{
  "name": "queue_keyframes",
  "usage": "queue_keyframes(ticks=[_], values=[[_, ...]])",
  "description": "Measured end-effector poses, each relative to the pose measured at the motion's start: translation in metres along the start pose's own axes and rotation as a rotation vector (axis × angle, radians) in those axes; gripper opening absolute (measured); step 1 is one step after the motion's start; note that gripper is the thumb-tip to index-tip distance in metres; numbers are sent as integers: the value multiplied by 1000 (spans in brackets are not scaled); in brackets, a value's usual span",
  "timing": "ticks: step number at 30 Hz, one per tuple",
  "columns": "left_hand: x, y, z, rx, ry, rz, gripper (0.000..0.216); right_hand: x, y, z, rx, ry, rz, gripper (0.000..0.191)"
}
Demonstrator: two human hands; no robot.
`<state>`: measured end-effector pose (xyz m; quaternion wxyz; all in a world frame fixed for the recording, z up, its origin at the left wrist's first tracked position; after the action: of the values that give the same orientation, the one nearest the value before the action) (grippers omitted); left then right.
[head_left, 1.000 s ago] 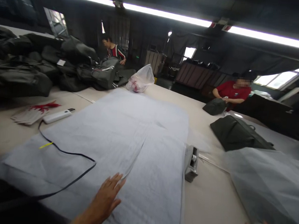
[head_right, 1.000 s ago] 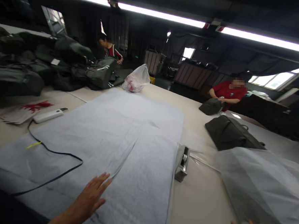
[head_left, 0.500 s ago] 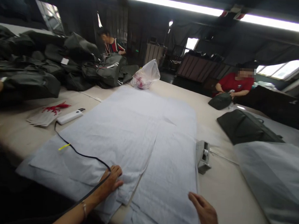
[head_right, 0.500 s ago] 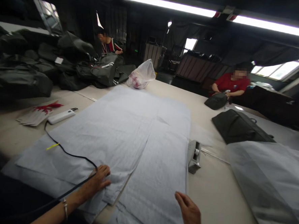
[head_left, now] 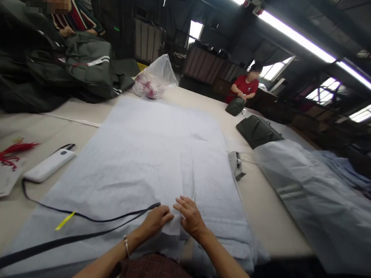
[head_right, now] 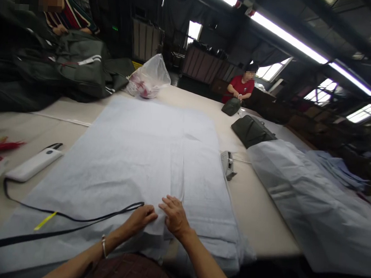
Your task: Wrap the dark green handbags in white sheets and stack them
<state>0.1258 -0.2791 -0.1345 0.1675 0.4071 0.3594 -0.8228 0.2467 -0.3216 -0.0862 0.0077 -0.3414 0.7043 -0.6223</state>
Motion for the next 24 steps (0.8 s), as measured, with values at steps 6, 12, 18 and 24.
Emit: queue_keyframes(ticks=[6, 12, 18, 24], values=[[1, -24, 19, 197, 56, 189, 34, 30, -6, -13, -76, -74, 17, 36], [1, -78, 14, 238, 28, 386, 45, 43, -45, -42, -271, 101, -105, 26], [3, -88, 5, 278, -13, 474, 51, 16, -41, -22, -478, 846, -644, 43], [-6, -74, 13, 231, 21, 384, 44, 61, 0, -24, -274, 973, -1170, 59]])
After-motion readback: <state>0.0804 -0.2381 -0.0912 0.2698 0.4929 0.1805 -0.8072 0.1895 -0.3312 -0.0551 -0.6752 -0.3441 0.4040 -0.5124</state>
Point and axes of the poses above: each hand's wrist, its own z-axis away from the middle knuckle, its own y-axis out of the palm, x = y × z, the point moved 8 cm from there along -z, towards the middle knuckle, and after that the axes turned 12 degrees about -y, right-handed, at the moved point
